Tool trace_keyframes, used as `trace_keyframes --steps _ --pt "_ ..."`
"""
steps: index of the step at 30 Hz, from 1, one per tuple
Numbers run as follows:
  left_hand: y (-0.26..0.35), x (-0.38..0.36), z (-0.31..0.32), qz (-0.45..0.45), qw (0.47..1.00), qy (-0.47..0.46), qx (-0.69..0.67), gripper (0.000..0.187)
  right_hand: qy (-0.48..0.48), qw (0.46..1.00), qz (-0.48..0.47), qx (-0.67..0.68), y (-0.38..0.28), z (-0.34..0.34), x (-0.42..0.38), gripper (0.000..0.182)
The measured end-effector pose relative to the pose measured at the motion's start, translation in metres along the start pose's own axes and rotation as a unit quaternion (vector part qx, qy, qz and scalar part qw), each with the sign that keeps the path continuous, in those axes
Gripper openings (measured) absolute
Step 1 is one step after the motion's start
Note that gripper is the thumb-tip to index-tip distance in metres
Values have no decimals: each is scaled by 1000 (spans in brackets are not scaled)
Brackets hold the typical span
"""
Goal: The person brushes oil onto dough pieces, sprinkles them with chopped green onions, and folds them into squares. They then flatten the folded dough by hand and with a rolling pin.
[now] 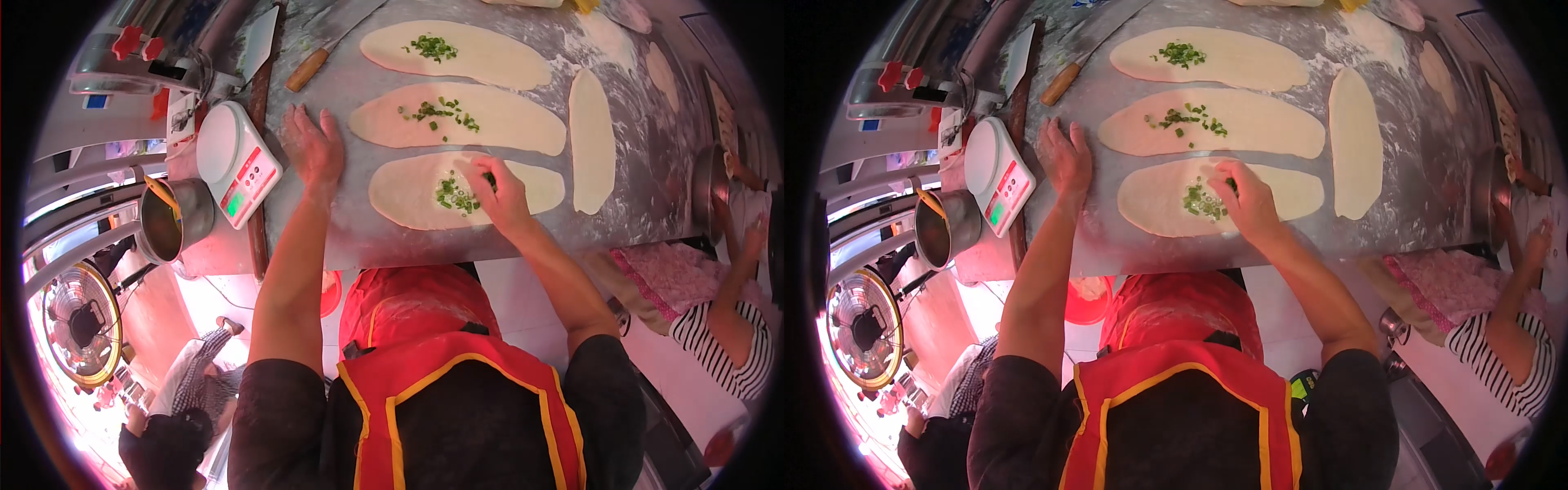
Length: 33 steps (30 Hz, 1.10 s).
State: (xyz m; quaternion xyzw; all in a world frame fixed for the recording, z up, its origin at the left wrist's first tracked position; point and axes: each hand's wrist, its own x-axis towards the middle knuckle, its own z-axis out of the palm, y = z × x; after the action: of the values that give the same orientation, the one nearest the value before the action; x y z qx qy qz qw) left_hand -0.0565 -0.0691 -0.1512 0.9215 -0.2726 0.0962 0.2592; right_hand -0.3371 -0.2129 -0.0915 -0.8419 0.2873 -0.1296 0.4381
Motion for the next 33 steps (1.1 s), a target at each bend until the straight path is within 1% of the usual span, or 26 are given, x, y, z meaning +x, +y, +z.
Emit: trace_keyframes --steps 1,3,4,7,10,13,16,19,22,23,26,29,32,33 --pt "1 -1 0 -5 1000 -1 -2 50 24 998 30 41 0 -2 0 35" --pt "1 -1 -1 -3 1000 -3 0 49 7 995 -65 -77 -2 0 -1 33" --pt "1 0 -1 -3 1000 -2 2 49 -2 984 -112 -136 -3 1 -1 32" --pt "1 1 -2 -2 1000 -7 2 49 -11 954 -223 -200 -6 8 0 30" --pt "3 1 -5 -13 1000 -17 -12 49 -28 973 -166 -156 1 7 -2 27" --pt "0 0 -2 3 1000 -11 0 50 -32 999 -28 -10 3 2 -3 22" --pt "-1 0 0 -2 1000 -11 5 50 3 1000 1 29 6 -9 1 16" --pt "-2 0 0 7 1000 -6 15 50 -22 996 59 64 6 -20 9 14" --pt "3 0 -3 -8 1000 -14 25 49 22 984 140 112 13 -32 38 16" --pt "5 0 -3 -10 1000 -14 11 48 47 980 149 126 8 -37 49 16" --pt "8 1 -9 5 999 -23 24 46 41 996 68 29 -3 -43 77 16" --pt "8 2 -7 12 999 -17 41 45 -7 988 -45 -150 14 -34 92 23" --pt "9 3 -10 9 999 -27 30 46 -16 994 -19 -104 20 -36 92 29" --pt "8 2 -10 8 999 -28 28 46 -13 995 -27 -95 24 -37 92 28"
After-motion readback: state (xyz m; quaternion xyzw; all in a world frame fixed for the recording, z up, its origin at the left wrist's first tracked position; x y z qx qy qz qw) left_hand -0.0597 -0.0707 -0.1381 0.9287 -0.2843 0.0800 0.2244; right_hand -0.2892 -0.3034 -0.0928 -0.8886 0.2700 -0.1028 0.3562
